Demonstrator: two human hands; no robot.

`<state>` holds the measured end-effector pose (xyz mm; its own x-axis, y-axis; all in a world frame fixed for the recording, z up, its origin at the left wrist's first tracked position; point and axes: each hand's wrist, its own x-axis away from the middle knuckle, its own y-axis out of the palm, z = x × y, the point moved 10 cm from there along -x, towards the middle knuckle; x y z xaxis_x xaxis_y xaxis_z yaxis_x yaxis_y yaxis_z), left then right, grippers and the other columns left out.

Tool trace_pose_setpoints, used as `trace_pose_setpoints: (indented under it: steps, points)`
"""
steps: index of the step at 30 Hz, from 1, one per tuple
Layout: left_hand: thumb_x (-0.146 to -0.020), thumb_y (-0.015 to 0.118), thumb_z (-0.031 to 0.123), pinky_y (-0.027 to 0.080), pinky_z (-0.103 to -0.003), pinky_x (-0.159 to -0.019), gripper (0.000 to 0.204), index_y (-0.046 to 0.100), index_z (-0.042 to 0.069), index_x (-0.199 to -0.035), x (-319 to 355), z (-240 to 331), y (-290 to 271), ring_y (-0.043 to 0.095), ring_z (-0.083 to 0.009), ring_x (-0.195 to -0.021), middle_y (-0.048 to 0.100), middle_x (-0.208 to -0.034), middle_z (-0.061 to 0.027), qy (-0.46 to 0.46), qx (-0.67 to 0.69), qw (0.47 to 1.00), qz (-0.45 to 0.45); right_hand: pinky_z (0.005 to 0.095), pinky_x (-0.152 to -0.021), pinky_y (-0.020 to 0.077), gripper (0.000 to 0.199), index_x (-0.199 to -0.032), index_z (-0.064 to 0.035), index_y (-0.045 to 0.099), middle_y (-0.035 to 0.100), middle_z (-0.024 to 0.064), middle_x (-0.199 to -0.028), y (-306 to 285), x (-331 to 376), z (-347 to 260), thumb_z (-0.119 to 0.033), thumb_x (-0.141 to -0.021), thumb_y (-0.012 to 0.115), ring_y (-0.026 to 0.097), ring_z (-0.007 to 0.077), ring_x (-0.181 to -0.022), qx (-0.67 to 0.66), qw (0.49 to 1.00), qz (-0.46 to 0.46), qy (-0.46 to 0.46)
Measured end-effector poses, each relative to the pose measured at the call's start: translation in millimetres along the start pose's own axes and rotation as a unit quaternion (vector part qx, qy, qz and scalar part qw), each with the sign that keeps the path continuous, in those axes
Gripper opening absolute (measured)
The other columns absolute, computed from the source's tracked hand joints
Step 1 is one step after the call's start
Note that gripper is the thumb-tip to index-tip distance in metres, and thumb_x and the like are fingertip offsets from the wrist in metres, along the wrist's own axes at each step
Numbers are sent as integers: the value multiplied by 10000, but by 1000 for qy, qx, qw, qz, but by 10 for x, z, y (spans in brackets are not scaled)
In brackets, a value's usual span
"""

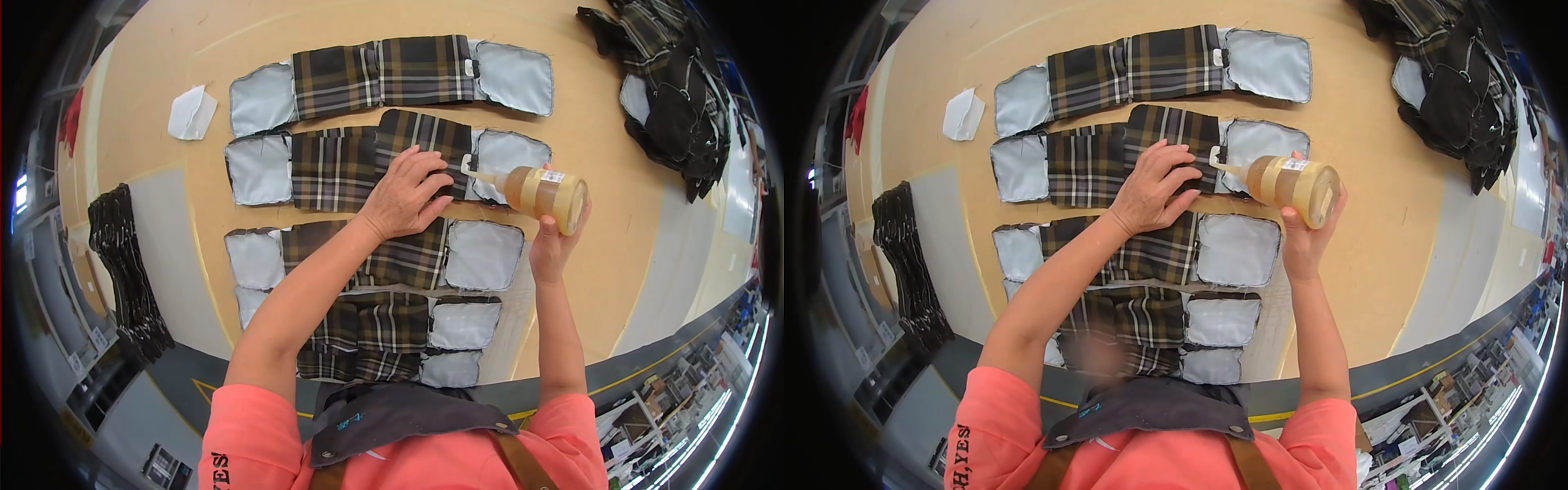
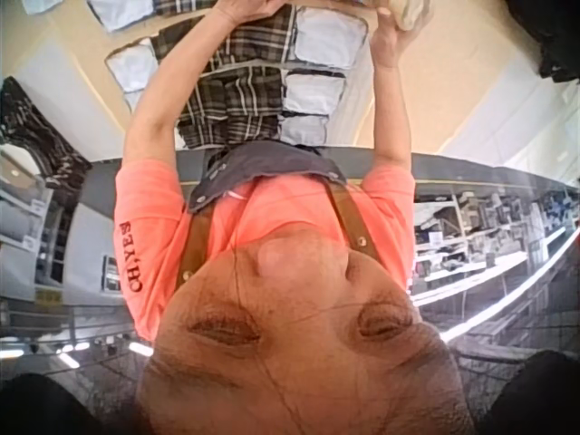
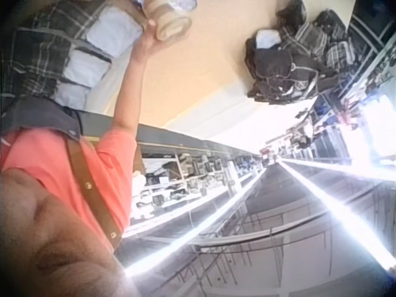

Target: The person assembles plaid fabric pouches on a workbench. They lay out the fabric pieces, apply a liquid from a squeeze bottle to the edges, and fold the fabric to form the pouches. The person repeats this process for multiple items, stacking the finished pouches on the table.

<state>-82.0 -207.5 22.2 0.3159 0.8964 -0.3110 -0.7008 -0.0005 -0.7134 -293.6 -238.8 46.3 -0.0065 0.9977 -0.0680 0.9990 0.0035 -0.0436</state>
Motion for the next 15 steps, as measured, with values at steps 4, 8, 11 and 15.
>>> trace_pose_setpoints:
  steps: [4,8,11,15]
  points:
    - [-806,686,174,352,-476,-1074,247,597,87,-1020,2,-5,-7,497,-279,-1187,535,-1139,-89,0,-1,1000,4,415,-1072,343,794,-1318,-36,276,454,252,-1360,22,-11,-27,-459,-817,724,425,325,-1299,-9,1000,-22,-11]
    - [-807,683,169,358,-478,-1069,245,596,85,-1019,-3,2,-6,498,-282,-1186,535,-1139,-89,2,-1,1000,4,423,-1075,341,776,-1307,-37,279,452,259,-1363,54,-123,-76,-456,-823,718,418,331,-1307,-6,1000,-8,-28]
    - [-806,682,166,361,-479,-1065,244,596,83,-1019,1,0,-8,501,-284,-1182,537,-1135,-90,3,-1,1000,7,424,-1077,339,768,-1307,-34,277,447,262,-1366,41,-112,-96,-446,-830,715,418,334,-1308,-9,999,-12,-35]
    - [-804,680,156,364,-479,-1061,248,594,79,-1024,13,7,-21,507,-287,-1172,541,-1126,-94,4,2,1000,17,420,-1086,323,763,-1309,-33,291,470,245,-1346,-26,-1,-67,-444,-828,718,436,332,-1293,1,1000,-16,-21]
